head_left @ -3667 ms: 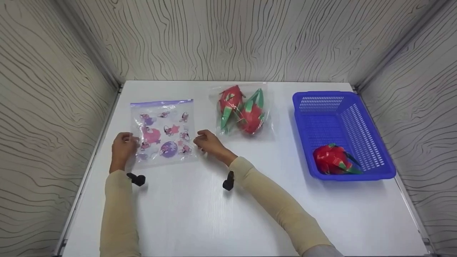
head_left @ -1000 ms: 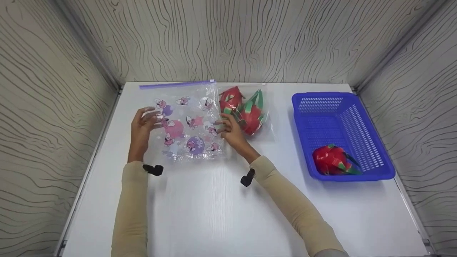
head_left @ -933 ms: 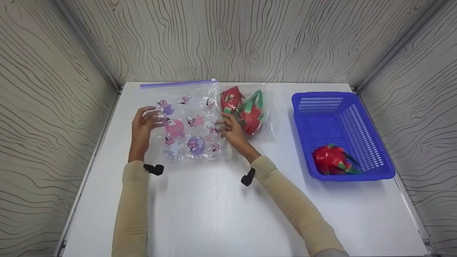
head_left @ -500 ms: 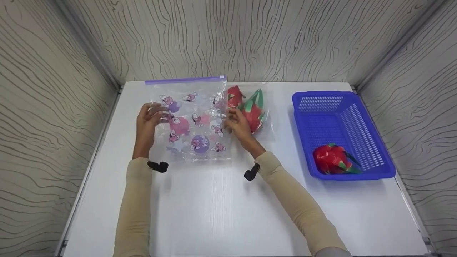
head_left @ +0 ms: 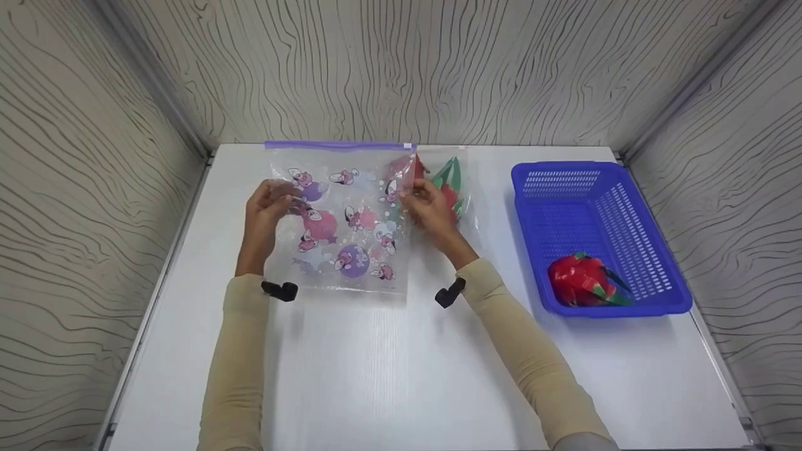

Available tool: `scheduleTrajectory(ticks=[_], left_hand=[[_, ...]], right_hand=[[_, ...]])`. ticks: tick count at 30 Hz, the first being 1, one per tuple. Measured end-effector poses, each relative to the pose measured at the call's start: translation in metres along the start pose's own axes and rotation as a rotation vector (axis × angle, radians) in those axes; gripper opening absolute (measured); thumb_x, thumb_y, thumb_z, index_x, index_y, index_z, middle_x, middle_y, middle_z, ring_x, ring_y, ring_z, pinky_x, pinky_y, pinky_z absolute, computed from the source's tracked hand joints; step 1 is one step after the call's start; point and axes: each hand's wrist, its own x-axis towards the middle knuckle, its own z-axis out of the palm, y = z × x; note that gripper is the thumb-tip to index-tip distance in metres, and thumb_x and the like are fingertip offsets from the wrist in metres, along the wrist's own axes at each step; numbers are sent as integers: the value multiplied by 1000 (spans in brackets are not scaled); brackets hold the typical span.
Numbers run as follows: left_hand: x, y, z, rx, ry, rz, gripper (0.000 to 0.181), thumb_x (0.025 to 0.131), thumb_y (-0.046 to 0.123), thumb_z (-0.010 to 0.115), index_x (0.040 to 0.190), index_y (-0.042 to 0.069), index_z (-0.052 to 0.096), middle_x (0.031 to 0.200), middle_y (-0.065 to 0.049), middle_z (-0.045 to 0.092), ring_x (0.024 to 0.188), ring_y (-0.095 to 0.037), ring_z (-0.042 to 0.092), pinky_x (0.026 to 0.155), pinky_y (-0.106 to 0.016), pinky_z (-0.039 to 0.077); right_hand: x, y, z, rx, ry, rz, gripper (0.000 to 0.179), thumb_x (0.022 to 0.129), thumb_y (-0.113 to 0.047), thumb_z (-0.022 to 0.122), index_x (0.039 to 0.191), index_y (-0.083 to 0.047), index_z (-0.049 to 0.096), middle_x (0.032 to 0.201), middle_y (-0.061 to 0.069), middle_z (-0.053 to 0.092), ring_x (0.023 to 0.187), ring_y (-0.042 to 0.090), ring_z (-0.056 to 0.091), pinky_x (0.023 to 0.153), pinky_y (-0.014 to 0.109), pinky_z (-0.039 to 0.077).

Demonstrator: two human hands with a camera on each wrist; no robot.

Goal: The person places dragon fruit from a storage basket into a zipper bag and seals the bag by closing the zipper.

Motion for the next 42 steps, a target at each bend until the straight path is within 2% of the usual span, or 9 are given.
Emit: scheduleTrajectory(ticks=[3,6,9,16,21,31,36,39,42], left_hand=[[1,0,2,-8,-17,6,16,104,-5,53,116,-2,64,101,-3,77,83,-19,75,78,-32,63],[1,1,4,-7,-45,14,17,104,-5,53,118,-5,63,100,-4,76,83,-19,74,76,-32,63],[2,3,6,0,-71,19,18,104,-6,53,119,-8,63,99,-4,76,82,-19,73,75,-32,64],[7,5,10,39,-93,11,18,105,-2,57,120,-10,63,100,-5,75,83,-18,74,75,-31,64],[13,6,13,115,-85,-16,21,107,7,62,121,-9,64,100,-1,75,86,-14,74,77,-29,64],[24,9,21,228,-51,-70,25,107,12,64,125,-4,65,104,0,77,96,-12,74,90,-29,62],[32,7,24,237,-21,-72,28,108,13,63,130,-5,63,106,1,77,98,-11,73,92,-30,61],[34,6,26,242,-3,-72,28,108,11,61,132,-4,62,110,-5,77,99,-11,73,94,-32,60],[36,6,28,258,10,-66,27,109,9,60,132,-5,61,113,-13,76,98,-10,73,96,-34,59]], right_hand=[[1,-5,-3,-9,-10,-3,44,101,-27,74,139,-9,62,136,12,65,117,25,62,93,35,56],[0,-11,-4,-13,-16,6,51,101,-31,74,145,-10,59,146,11,64,134,28,60,115,44,52],[-1,-17,-6,-5,-17,11,53,102,-33,74,147,-10,59,148,12,64,137,31,60,121,51,48],[-2,-28,-9,-19,-22,9,48,101,-36,75,139,-8,65,138,9,69,129,23,65,118,47,50],[-2,-32,-11,-15,-58,-43,39,100,-27,75,130,-3,70,128,11,73,116,21,67,113,45,53],[-5,-39,-13,-84,-32,-6,45,99,-32,77,132,-4,68,124,12,73,110,22,67,115,48,53],[-6,-38,-12,-152,-14,-31,42,99,-34,77,129,-4,71,115,11,75,101,21,68,98,39,60],[-7,-37,-11,-210,4,-24,47,98,-38,77,130,-5,69,117,12,76,100,21,68,89,34,60],[-9,-37,-9,-253,7,-29,51,97,-41,77,132,-5,69,117,15,76,94,23,69,75,34,61]])
